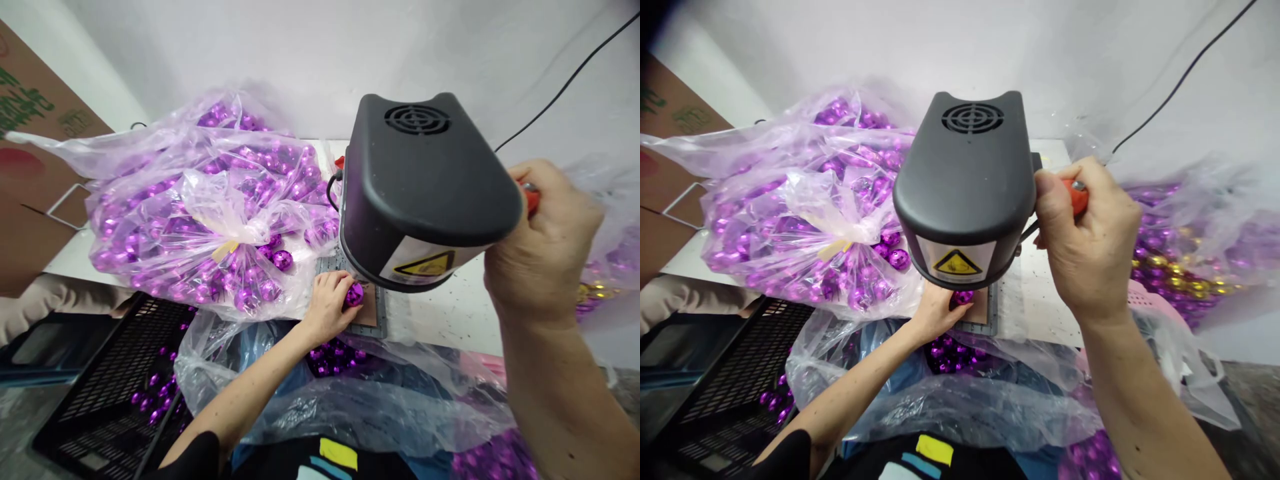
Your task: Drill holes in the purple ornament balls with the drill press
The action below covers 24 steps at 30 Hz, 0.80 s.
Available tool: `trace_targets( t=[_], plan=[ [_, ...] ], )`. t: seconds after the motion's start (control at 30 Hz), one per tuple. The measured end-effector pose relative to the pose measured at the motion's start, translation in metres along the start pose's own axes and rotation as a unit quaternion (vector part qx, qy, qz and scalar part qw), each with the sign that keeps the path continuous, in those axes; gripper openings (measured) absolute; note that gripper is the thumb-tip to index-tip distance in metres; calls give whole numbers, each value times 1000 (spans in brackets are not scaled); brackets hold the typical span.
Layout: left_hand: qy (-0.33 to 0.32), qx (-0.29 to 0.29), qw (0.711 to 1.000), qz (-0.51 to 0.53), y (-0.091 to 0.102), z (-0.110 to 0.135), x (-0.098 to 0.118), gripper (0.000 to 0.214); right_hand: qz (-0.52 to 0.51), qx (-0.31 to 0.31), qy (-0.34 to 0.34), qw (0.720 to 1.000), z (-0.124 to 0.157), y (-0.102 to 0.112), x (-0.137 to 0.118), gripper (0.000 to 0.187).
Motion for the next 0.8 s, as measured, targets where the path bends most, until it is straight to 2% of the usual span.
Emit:
trace_targets(
  t=[0.13,0.27,0.37,0.43,0.6,0.8],
  plan=[
    [35,-31,998,44,-9,-3,-6,43,-4,12,13,1000,1,1,1,48],
    [33,-59,993,92,-12,-2,-9,45,-11,15,15,1000,2,0,4,39],
    [54,-78,990,104,-13,-2,-9,38,-24,25,15,999,3,-1,6,34],
    [71,-78,989,108,-14,-2,-9,35,-23,35,19,999,4,-1,6,32],
    [100,-53,984,134,-18,-3,-12,46,-20,24,21,999,7,0,3,27],
    [118,-50,984,127,-22,-2,-19,40,1,12,34,999,7,1,-2,26]
  ],
)
Point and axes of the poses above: each hand's wrist, its own z-axis away from the middle knuckle, its own y-axis out of the back of the hand, x = y × z, the point moved 6 cm from there along -z, towards the middle knuckle, and after that the axes turned 15 degrees about y, right-handed, at the moved point
